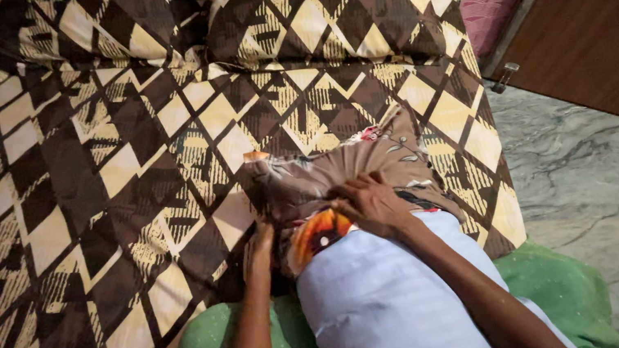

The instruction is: The person slides a patterned pillowcase over a pillow by hand, pulling the fabric down and adjusting the corners until the pillow is fully covered.

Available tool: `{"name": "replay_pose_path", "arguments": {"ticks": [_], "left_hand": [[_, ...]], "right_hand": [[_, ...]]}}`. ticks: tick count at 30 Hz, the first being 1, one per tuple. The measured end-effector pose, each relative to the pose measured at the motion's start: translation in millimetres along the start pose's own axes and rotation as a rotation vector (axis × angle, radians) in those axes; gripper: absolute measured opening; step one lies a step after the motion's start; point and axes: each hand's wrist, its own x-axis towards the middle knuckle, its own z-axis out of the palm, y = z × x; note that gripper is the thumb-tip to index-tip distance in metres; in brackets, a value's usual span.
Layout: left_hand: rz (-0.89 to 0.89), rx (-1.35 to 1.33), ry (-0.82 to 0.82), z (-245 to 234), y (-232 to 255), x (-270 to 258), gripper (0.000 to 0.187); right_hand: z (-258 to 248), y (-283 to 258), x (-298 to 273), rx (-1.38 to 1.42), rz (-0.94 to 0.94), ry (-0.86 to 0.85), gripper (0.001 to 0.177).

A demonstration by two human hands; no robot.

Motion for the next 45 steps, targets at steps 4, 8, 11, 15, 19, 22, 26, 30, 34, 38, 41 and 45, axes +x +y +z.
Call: {"name": "replay_pose_path", "arguments": {"ticks": [4,8,11,15,19,22,26,30,34,38,41,45], "left_hand": [[0.034,-0.020,-0.060,13.0,7.7,-4.4,0.026],[0.100,-0.007,-0.127,34.3,16.4,-14.8,0.027],[0.130,0.051,-0.212,51.4,25.3,-24.2,0.028],[0.103,0.223,-0.373,75.5,20.2,-35.7,0.030],[0.193,0.397,-0.292,70.4,15.9,-46.8,0.032],[0.405,0.535,-0.064,55.6,24.4,-45.5,0.033],[0.636,0.806,0.022,44.1,31.3,-17.4,0.036],[0.734,1.242,-0.198,9.2,15.9,8.8,0.039],[0.559,1.723,-0.222,-11.5,17.7,12.2,0.035],[0.668,1.560,0.045,20.2,30.0,-23.9,0.036],[0.500,1.122,0.200,52.5,51.5,-34.3,0.027],[0.725,1.013,-0.027,46.9,42.7,-21.8,0.015]], "right_hand": [[0.8,7.5,-0.8,0.011,0.071,-0.026,0.039],[-2.4,11.0,-7.1,0.033,0.074,0.013,0.037],[-0.3,10.2,-10.7,0.014,0.049,0.064,0.038],[-1.3,10.9,-15.5,-0.003,0.065,0.077,0.038],[-15.6,17.6,-25.1,0.036,0.042,0.204,0.038],[-19.6,26.0,-36.1,0.112,0.084,0.311,0.039],[-12.5,45.3,-36.5,0.110,0.158,0.452,0.039],[-3.4,50.9,-35.2,0.134,0.193,0.404,0.038],[-1.5,50.4,-34.2,0.110,0.206,0.343,0.037],[7.1,57.1,-30.2,0.068,0.214,0.358,0.037],[10.6,63.9,-30.0,0.073,0.200,0.388,0.036],[13.4,65.7,-29.7,0.067,0.213,0.381,0.035]]}}
